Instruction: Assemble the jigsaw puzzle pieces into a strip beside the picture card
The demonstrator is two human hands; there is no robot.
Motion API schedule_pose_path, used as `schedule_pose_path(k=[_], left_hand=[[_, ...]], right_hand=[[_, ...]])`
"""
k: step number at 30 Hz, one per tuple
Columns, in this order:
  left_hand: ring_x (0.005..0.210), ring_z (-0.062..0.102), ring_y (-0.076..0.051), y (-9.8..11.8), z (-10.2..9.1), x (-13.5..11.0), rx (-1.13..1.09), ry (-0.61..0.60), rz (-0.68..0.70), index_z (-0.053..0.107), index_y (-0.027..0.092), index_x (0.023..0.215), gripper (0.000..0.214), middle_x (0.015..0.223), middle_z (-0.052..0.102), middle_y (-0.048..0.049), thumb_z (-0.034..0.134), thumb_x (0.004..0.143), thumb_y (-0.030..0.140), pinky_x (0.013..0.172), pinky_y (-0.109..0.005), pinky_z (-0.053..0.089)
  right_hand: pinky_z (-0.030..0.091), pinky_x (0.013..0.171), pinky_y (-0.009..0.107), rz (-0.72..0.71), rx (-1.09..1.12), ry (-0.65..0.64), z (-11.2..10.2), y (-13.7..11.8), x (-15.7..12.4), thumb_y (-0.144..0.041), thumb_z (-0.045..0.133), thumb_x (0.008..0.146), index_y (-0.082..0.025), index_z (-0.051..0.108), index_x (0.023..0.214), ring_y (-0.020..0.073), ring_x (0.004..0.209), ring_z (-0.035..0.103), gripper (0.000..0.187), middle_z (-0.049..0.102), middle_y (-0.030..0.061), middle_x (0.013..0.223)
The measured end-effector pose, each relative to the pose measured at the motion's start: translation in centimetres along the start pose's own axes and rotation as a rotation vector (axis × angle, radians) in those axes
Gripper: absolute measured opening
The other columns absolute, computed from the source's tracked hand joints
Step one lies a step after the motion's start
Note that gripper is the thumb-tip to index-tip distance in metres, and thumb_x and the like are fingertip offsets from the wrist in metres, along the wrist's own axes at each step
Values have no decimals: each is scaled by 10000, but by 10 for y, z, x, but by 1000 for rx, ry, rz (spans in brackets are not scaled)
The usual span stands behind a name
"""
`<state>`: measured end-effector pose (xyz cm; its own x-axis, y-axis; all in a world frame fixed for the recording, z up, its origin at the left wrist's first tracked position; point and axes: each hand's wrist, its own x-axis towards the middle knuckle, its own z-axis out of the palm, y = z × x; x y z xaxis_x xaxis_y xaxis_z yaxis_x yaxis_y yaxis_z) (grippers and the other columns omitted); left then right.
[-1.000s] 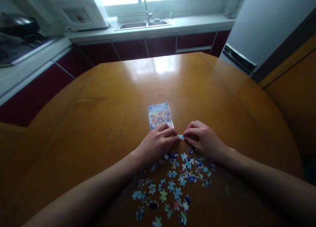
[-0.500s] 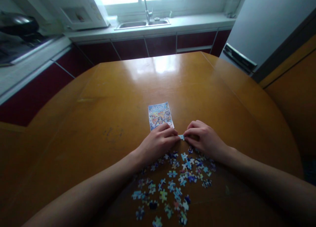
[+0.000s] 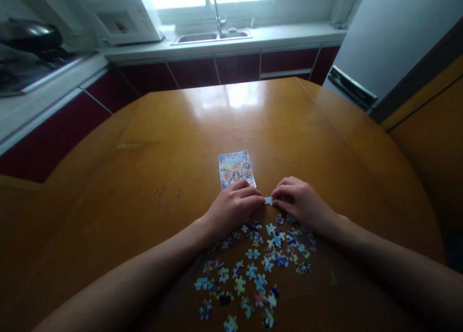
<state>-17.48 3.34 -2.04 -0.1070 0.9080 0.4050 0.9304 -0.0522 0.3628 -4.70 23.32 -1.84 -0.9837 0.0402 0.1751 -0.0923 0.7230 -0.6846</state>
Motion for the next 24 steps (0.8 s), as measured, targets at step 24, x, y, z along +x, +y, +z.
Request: schedule_pose_path(k=[24], left_hand=[[822,606,-164,-3,-55,-23,103,405,-225,709,198,957,82,888,718,-33,635,931,172,738,-312,501]], right_hand=[[495,798,358,-4,-137,103,16,-20,-4,-236,678,869,-202,702,899,212,884,580,51,651,66,911]])
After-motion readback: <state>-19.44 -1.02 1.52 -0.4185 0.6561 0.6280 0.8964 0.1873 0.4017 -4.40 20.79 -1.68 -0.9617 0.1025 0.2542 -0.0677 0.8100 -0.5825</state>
